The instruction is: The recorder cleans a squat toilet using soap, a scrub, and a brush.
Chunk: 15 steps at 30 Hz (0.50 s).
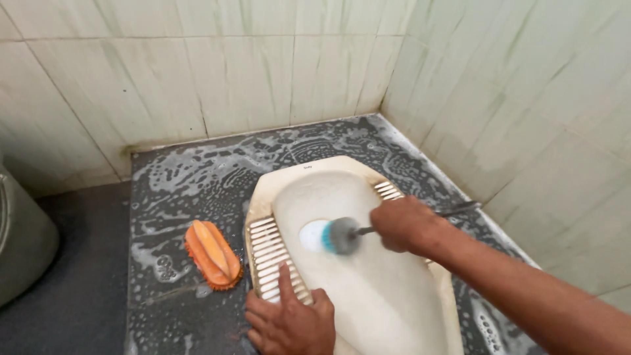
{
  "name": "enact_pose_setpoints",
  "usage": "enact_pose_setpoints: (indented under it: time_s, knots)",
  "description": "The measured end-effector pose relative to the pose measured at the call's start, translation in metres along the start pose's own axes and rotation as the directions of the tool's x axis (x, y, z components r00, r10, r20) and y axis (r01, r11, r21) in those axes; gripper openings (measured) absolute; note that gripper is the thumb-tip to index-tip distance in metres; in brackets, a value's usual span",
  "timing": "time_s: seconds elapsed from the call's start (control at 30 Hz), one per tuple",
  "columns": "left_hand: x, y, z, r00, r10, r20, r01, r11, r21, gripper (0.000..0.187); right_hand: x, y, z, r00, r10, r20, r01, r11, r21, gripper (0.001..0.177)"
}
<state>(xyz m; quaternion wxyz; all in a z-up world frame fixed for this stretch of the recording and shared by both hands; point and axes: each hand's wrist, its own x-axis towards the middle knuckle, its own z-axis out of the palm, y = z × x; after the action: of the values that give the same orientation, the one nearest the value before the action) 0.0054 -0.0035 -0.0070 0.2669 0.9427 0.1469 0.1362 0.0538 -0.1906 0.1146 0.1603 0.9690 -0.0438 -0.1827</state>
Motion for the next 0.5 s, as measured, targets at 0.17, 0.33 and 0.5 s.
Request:
enact_pose_setpoints:
  time_s: [0.17, 0.33, 0.5]
  knots:
    - [0.000, 0.000, 0.002, 0.999, -0.005, 0.048, 0.005, 1.000, 0.019, 0.070, -0.038, 0.017, 0.012, 0.991, 0.131, -0.037, -0.134, 0.986, -0.098, 0.019]
    - [-0.003, -0.004, 0.007, 0.998, 0.025, -0.051, -0.025, 1.000, 0.000, 0.064, -0.081, 0.020, 0.021, 0.987, 0.130, 0.092, -0.130, 0.992, -0.007, 0.026]
    - [-0.006, -0.003, 0.018, 0.994, 0.021, -0.106, -0.024, 0.999, -0.026, 0.063, -0.082, 0.017, 0.049, 0.982, 0.191, -0.004, -0.190, 0.980, 0.064, 0.037]
